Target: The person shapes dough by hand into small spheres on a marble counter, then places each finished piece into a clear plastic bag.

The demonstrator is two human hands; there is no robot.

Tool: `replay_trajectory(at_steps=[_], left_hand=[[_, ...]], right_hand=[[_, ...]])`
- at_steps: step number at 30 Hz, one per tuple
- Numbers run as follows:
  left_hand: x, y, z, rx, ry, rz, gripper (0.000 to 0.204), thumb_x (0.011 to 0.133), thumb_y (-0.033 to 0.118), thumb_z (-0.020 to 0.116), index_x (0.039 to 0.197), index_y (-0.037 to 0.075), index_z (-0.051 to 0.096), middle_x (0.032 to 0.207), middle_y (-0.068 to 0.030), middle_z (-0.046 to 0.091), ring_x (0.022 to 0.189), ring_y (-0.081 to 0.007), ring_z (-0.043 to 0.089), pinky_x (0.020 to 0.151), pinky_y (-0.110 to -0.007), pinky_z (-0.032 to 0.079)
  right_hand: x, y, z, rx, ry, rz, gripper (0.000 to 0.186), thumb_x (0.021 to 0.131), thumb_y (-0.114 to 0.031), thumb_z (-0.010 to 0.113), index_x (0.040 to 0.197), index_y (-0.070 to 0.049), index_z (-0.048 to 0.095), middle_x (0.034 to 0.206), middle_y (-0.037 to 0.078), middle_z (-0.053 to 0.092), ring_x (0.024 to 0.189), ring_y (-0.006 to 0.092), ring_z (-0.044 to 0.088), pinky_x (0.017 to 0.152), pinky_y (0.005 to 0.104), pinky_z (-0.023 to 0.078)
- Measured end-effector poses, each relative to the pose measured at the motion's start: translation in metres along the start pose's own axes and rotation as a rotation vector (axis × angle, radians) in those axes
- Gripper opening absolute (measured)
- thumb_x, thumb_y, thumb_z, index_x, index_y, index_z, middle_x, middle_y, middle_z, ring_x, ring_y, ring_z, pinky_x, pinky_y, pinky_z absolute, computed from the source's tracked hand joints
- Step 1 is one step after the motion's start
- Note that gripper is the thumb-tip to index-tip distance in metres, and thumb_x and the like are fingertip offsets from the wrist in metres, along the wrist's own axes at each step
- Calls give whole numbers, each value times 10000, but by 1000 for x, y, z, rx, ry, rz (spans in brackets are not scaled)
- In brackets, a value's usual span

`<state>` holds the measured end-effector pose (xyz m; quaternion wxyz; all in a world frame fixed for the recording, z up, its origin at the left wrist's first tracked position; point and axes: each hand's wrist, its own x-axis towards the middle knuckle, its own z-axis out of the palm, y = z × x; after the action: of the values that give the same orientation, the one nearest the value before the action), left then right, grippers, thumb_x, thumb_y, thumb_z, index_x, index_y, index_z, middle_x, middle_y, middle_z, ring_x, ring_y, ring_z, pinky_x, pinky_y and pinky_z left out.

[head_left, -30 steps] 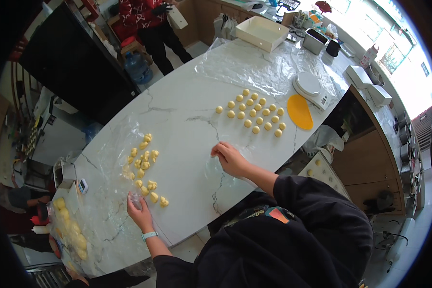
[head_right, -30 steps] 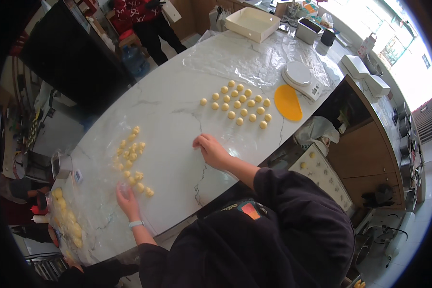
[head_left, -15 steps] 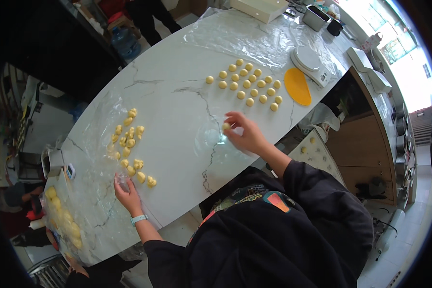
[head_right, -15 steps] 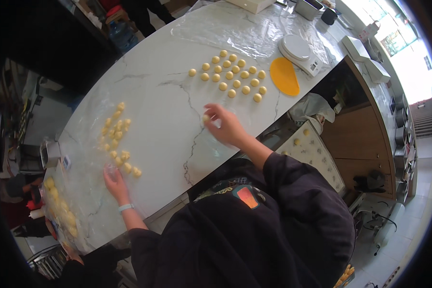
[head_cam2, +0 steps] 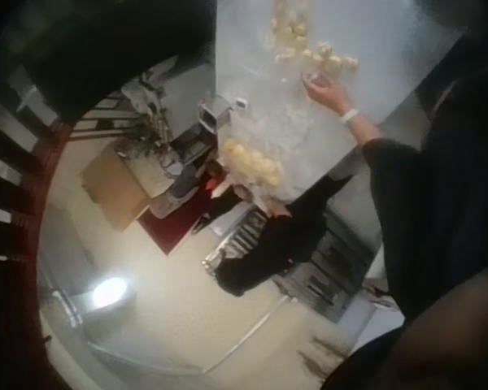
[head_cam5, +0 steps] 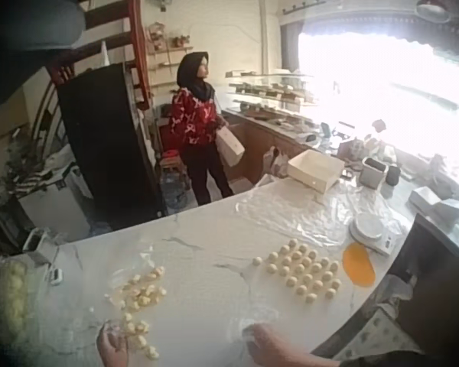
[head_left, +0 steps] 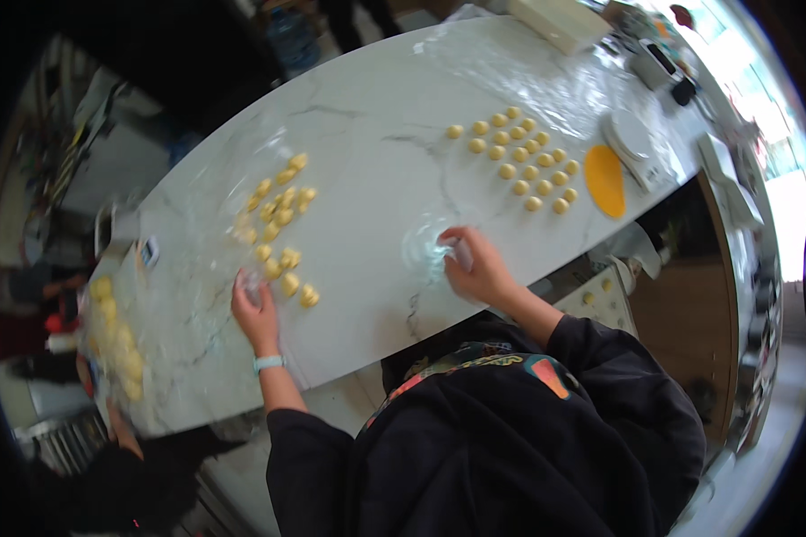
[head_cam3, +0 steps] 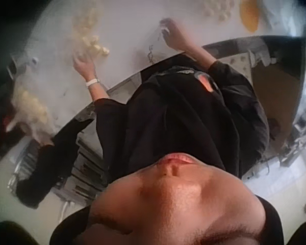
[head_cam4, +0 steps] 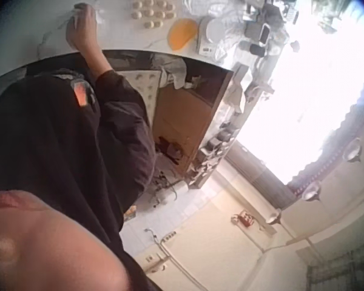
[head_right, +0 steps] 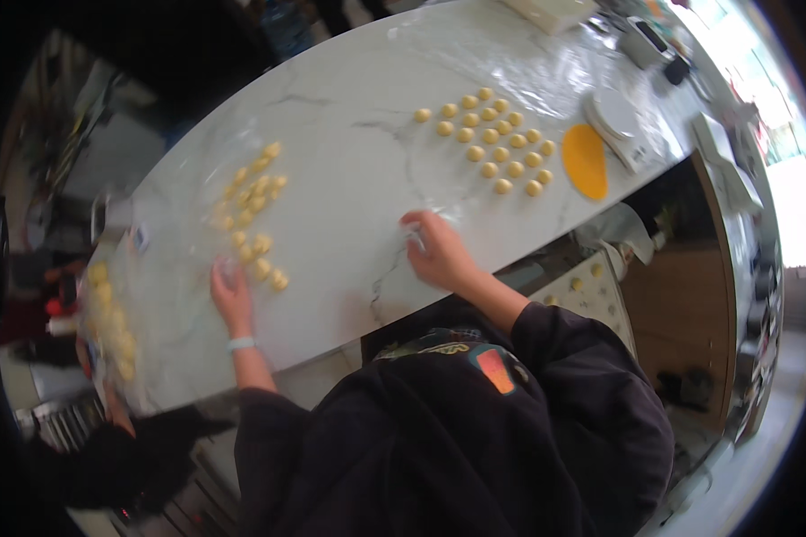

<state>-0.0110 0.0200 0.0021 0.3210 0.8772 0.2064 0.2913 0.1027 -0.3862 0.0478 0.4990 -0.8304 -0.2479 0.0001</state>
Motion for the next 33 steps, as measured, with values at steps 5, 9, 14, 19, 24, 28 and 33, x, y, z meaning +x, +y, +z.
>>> replay_trajectory(at_steps=[5, 9, 14, 19, 24, 28, 33], left_hand=[[4, 20, -4, 83, 24, 16, 433, 864, 146, 670, 1268, 19, 582, 1184, -205, 642, 1095, -357, 607, 947, -410, 477], [7, 29, -4, 109, 15, 34, 436, 861, 174, 670, 1269, 44, 589, 1187, -199, 644, 1089, -372, 597, 948, -426, 467], [1, 14, -5, 69, 18, 54, 440, 864, 164, 673, 1271, 23, 582, 1192, -204, 642, 1093, -370, 602, 949, -426, 468], [-1, 10, -2, 75, 12, 49, 439, 876, 162, 665, 1275, 5, 573, 1212, -205, 634, 1108, -365, 602, 957, -431, 464], [5, 15, 0, 82, -27, 68, 437, 901, 161, 641, 1298, 2, 554, 1244, -210, 613, 1141, -375, 580, 980, -436, 450], [-1, 11, -3, 88, -43, 5, 448, 915, 156, 625, 1325, 3, 529, 1280, -217, 586, 1173, -378, 557, 995, -441, 440], [-1, 11, -5, 121, -47, 9, 452, 922, 153, 617, 1332, -7, 517, 1297, -224, 572, 1181, -382, 554, 1005, -443, 437]], right_hand=[[29, -48, 105, 78, -392, -401, 339, 871, -119, 671, 1191, -74, 569, 1230, 108, 592, 1160, 337, 549, 1000, 429, 445], [60, -58, 163, 52, -446, -660, 230, 896, -132, 653, 1116, -68, 631, 1198, 107, 610, 1121, 320, 575, 975, 410, 466], [47, -65, 95, 224, -272, -272, 186, 906, -67, 627, 1090, -57, 643, 1124, 124, 617, 1033, 323, 614, 850, 411, 514], [8, -21, -14, -48, 46, -160, 170, 897, -50, 636, 1060, -82, 670, 1063, 126, 590, 944, 309, 607, 808, 394, 510], [18, 9, -7, -204, -64, -85, 256, 808, 80, 558, 1009, -61, 632, 1089, 125, 573, 1056, 334, 559, 952, 444, 443], [3, -3, 22, -6, -362, -275, 337, 735, 137, 500, 992, -59, 594, 1073, 105, 592, 1106, 310, 545, 1006, 434, 414], [2, 23, -17, 19, -119, -38, 252, 756, 108, 533, 923, -62, 613, 969, 113, 607, 1031, 329, 559, 871, 419, 466]])
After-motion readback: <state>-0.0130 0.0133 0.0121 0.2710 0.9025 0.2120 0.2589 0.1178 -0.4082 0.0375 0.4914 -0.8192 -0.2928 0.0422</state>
